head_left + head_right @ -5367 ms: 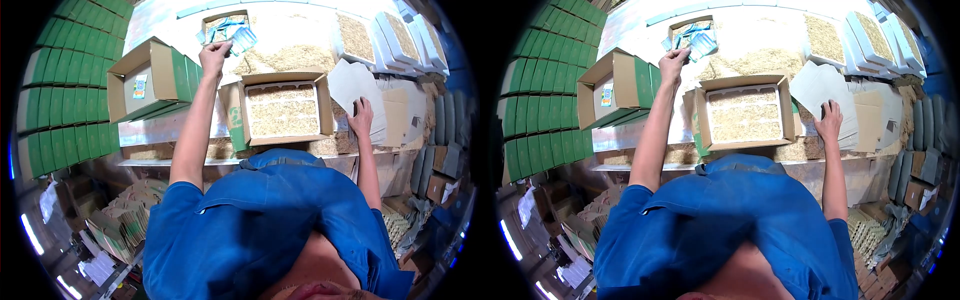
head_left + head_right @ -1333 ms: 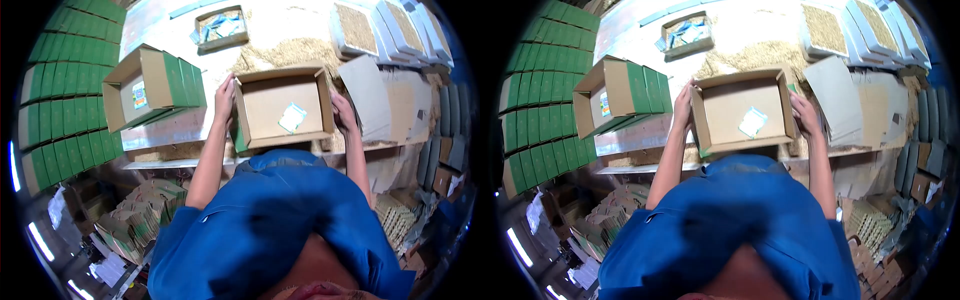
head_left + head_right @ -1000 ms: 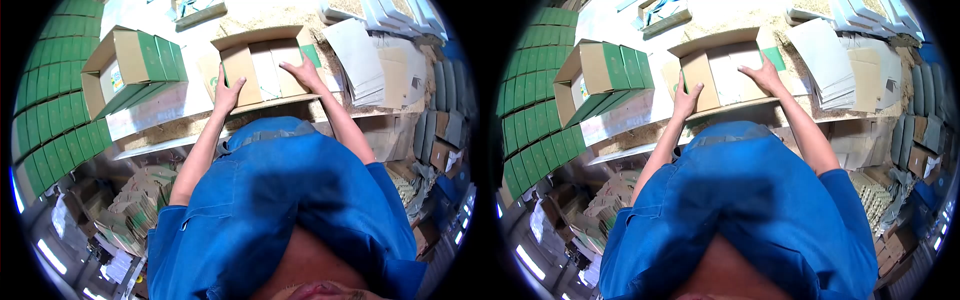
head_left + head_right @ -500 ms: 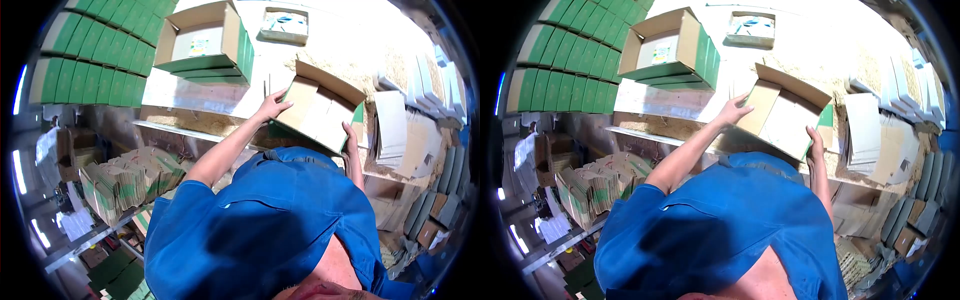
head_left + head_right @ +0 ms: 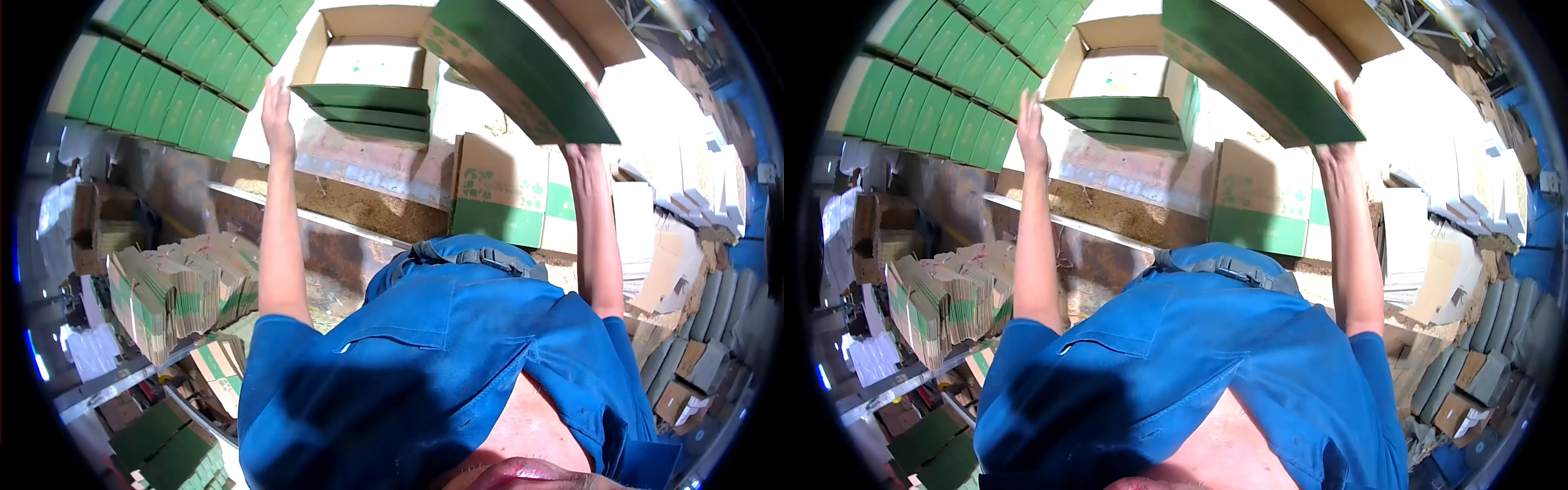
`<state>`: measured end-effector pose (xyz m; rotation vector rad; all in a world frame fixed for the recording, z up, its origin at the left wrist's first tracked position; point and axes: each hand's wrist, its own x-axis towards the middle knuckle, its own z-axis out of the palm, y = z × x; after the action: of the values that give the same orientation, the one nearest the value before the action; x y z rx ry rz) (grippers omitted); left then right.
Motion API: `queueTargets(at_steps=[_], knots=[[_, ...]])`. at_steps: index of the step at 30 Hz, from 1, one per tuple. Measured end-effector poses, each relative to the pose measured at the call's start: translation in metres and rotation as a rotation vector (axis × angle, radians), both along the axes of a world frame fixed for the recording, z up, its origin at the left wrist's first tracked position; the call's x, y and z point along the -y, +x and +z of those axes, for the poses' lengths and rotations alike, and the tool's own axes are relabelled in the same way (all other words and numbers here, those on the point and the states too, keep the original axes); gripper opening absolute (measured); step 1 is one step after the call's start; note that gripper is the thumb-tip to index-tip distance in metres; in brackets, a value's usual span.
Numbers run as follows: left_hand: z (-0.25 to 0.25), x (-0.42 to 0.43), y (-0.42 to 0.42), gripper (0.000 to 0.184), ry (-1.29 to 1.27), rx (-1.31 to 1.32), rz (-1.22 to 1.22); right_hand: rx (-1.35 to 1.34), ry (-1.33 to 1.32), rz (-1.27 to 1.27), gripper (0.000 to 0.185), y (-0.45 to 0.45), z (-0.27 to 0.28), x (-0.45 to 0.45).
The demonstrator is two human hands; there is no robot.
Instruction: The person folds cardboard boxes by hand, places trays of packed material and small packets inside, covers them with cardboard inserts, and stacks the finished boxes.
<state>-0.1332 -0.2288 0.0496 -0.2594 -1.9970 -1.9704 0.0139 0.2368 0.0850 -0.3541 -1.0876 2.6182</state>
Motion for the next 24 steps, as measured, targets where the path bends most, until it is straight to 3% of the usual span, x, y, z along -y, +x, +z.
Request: queueTargets(at_steps=[3,5,7,9,10,12,15,17,18,19,21,22,24], knots=[[-0.008,-0.008,-0.030,0.050,-0.081,0.074,-0.093,-0.032,-0.126,0.308,0.054,-0.055,-0.003,0.022],[-0.008,-0.011,-0.031,0.051,-0.125,0.062,-0.277,0.050,-0.004,0.173,0.046,-0.084,-0.011,0.055],[-0.009,-0.009,-0.025,0.053,-0.140,0.127,-0.230,0.071,0.166,0.090,0.041,-0.095,0.001,0.099],[-0.033,-0.004,-0.030,0.055,-0.041,0.107,-0.109,0.095,0.243,0.238,0.047,-0.116,-0.008,0.116],[-0.038,0.008,-0.029,0.064,-0.111,0.208,-0.150,0.165,0.311,0.279,0.052,-0.119,0.000,0.129],[-0.048,0.011,-0.030,0.069,-0.032,0.230,-0.142,0.343,0.502,0.450,0.071,-0.121,0.022,0.146],[-0.042,0.001,-0.019,0.076,0.080,0.262,-0.191,0.405,1.030,0.400,0.084,-0.152,-0.012,0.138],[-0.027,-0.008,-0.013,0.084,0.154,0.275,-0.289,0.591,1.403,0.623,0.089,-0.145,0.033,0.147],[-0.025,-0.010,-0.011,0.085,0.143,0.272,-0.265,0.555,1.465,0.644,0.093,-0.148,0.031,0.144],[-0.028,-0.010,-0.010,0.085,0.142,0.275,-0.264,0.556,1.462,0.646,0.093,-0.147,0.027,0.142],[-0.032,-0.010,-0.012,0.084,0.162,0.250,-0.279,0.459,1.180,0.683,0.090,-0.144,0.012,0.140],[-0.033,-0.010,-0.014,0.084,0.159,0.246,-0.281,0.408,1.154,0.540,0.071,-0.142,0.004,0.145],[-0.035,-0.009,-0.015,0.083,0.149,0.234,-0.294,0.484,1.140,0.577,0.067,-0.144,0.008,0.150]])
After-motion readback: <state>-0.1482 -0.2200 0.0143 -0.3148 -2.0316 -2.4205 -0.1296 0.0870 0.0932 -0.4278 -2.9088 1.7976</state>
